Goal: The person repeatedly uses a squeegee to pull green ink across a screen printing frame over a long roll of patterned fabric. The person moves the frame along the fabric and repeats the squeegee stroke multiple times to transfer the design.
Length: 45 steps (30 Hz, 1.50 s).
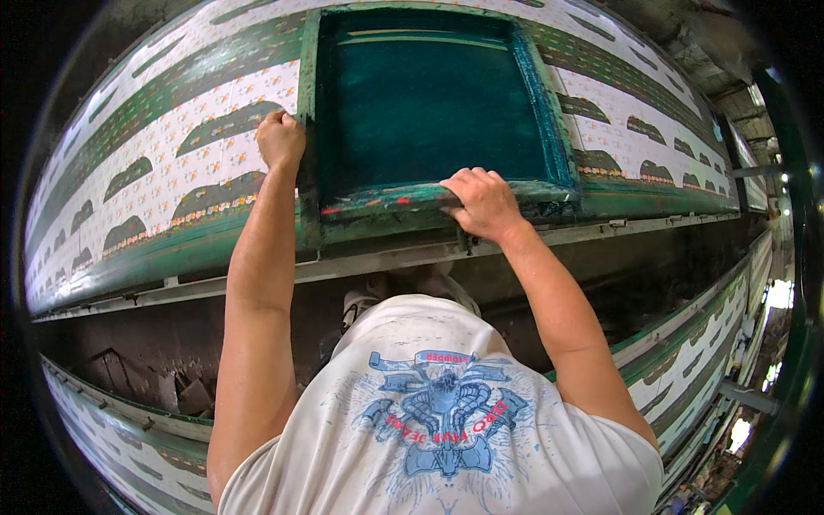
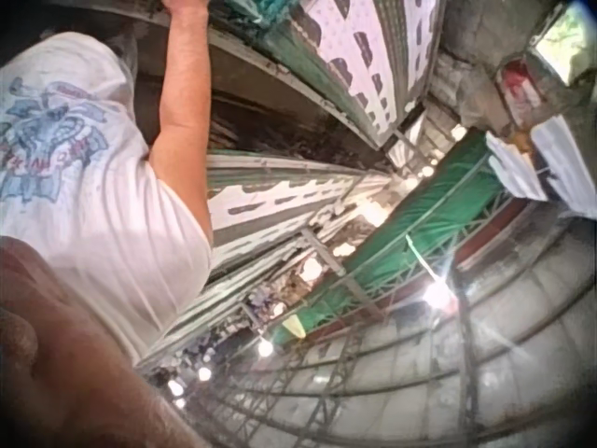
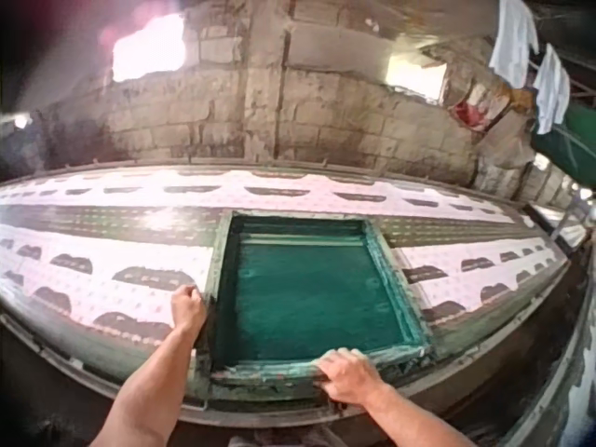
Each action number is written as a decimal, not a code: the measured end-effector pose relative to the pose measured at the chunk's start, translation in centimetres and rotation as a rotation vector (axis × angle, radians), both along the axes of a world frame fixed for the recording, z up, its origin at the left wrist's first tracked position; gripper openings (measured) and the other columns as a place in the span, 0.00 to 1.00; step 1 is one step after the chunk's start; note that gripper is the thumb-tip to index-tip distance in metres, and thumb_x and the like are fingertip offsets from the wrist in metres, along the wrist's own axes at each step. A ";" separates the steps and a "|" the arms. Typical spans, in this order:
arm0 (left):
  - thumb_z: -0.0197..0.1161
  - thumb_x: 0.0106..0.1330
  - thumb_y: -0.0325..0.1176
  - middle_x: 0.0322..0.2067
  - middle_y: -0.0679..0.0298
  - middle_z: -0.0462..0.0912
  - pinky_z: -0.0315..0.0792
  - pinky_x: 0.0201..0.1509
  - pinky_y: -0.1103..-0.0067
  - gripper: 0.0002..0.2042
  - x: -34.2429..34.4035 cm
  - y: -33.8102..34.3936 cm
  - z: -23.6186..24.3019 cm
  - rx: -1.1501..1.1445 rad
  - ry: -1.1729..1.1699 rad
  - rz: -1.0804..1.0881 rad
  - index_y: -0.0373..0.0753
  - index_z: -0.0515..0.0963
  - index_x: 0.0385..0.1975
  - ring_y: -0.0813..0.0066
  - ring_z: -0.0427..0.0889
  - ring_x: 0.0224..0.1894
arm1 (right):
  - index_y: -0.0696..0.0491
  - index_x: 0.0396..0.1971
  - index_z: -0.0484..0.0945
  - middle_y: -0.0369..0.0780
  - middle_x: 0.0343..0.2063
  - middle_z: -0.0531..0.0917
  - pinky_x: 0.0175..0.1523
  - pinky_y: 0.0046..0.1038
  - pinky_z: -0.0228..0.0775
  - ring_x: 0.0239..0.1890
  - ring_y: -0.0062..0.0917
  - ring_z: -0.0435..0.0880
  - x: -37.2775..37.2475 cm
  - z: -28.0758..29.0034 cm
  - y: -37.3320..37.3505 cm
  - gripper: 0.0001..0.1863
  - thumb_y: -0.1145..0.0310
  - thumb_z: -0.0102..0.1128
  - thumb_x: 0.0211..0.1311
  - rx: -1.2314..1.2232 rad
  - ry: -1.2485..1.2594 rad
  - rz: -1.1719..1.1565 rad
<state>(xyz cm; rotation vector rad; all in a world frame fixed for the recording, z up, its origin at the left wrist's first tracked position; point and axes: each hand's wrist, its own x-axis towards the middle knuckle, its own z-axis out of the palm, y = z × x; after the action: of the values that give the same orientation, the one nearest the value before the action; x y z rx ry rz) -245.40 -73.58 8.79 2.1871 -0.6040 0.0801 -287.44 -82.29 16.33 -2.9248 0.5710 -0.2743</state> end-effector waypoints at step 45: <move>0.50 0.78 0.77 0.19 0.69 0.61 0.55 0.32 0.64 0.42 1.1 0.2 0.2 0.102 0.308 0.249 0.41 0.62 0.17 0.73 0.60 0.25 | 0.65 0.72 0.78 0.46 0.68 0.83 0.80 0.32 0.62 0.71 0.28 0.79 -23.3 -4.6 -15.2 0.29 0.62 0.68 0.80 1.225 -0.725 -1.124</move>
<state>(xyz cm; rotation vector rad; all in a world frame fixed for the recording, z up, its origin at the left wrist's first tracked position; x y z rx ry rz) -244.30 -73.36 9.01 2.3032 -0.1648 -0.1570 -310.70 -97.48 11.71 -1.0271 1.4451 -0.6972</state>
